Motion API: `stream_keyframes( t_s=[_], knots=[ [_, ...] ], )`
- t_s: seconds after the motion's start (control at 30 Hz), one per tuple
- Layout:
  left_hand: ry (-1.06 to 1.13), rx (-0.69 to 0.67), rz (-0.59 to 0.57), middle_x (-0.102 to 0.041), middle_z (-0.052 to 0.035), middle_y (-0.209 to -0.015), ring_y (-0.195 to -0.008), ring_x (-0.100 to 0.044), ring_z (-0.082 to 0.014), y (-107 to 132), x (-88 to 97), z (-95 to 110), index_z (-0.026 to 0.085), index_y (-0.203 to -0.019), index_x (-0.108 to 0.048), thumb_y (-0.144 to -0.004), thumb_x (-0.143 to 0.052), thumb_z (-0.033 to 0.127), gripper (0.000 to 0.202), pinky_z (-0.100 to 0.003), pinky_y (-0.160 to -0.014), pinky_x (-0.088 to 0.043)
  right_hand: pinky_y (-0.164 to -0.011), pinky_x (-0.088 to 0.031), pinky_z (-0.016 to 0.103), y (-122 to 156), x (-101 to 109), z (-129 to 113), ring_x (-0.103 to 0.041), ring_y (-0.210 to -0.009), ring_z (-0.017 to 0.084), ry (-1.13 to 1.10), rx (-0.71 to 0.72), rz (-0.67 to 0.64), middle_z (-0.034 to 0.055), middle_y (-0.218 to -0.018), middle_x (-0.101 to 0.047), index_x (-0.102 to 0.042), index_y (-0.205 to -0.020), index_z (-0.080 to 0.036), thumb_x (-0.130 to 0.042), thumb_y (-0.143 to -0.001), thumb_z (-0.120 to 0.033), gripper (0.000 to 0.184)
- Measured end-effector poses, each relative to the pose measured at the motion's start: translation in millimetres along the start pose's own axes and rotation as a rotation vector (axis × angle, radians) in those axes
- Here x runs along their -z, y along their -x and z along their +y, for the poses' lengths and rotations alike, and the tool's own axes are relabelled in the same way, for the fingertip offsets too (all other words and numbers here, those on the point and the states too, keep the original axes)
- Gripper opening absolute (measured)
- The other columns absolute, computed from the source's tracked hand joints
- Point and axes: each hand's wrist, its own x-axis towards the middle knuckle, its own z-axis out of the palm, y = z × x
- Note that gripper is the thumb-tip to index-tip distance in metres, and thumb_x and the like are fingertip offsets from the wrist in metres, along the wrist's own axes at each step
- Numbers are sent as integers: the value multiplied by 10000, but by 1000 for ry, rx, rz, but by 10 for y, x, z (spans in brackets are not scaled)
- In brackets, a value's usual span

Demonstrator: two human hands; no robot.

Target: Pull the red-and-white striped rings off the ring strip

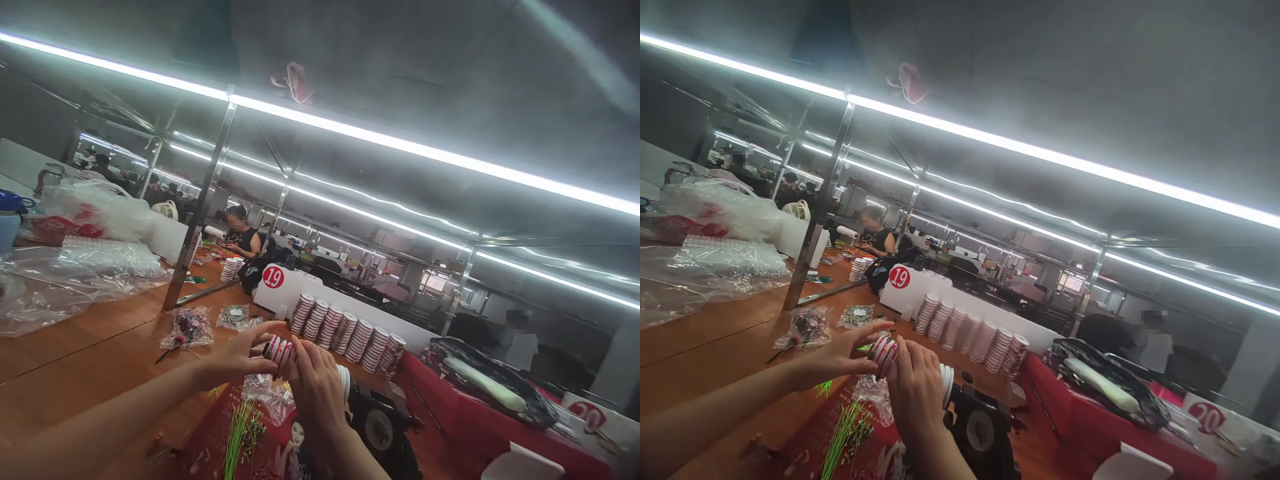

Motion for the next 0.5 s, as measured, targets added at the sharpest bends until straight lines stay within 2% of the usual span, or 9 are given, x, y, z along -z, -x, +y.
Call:
stream_keyframes(
  t_s=[0.07,0.13,0.23,0.37,0.5],
  knots=[
    [-114,-51,59,-381,-94,-1424,-1287,-337,-250,41,4,21,246,-1253,-452,-691,-695,273,613,-415,-1045,-273,-764,-418,377,-15,-17,49,-571,-894,248,-4,-16,-71,108,-993,-626,-518,-1155,-126,-309,-914,-197,327],
    [-227,-88,92,-403,-62,-1416,-1314,-289,-253,72,28,30,255,-1162,-562,-666,-717,251,520,-421,-1077,-204,-753,-429,366,-65,1,93,-585,-886,251,-28,-50,-148,107,-983,-636,-526,-1151,-119,-321,-910,-206,328],
    [-340,-116,102,-531,-44,-1317,-1255,-394,-272,83,71,9,270,-1110,-618,-660,-718,224,463,-438,-1059,-243,-768,-434,339,-173,82,132,-598,-901,241,-104,-149,-276,92,-997,-648,-518,-1174,-122,-357,-905,-226,330],
    [-385,-119,100,-588,-52,-1253,-1206,-453,-276,43,111,-46,247,-1164,-586,-655,-720,230,526,-423,-1048,-264,-758,-432,322,-329,182,158,-606,-939,249,-213,-297,-490,75,-1012,-659,-497,-1206,-145,-361,-915,-244,337],
    [-345,-81,48,-590,-56,-1245,-1186,-465,-268,-22,142,-58,235,-1196,-550,-667,-713,233,554,-401,-1030,-286,-742,-423,321,-450,158,240,-606,-944,270,-252,-321,-560,101,-1004,-664,-560,-1120,-158,-368,-904,-218,295]
  ],
)
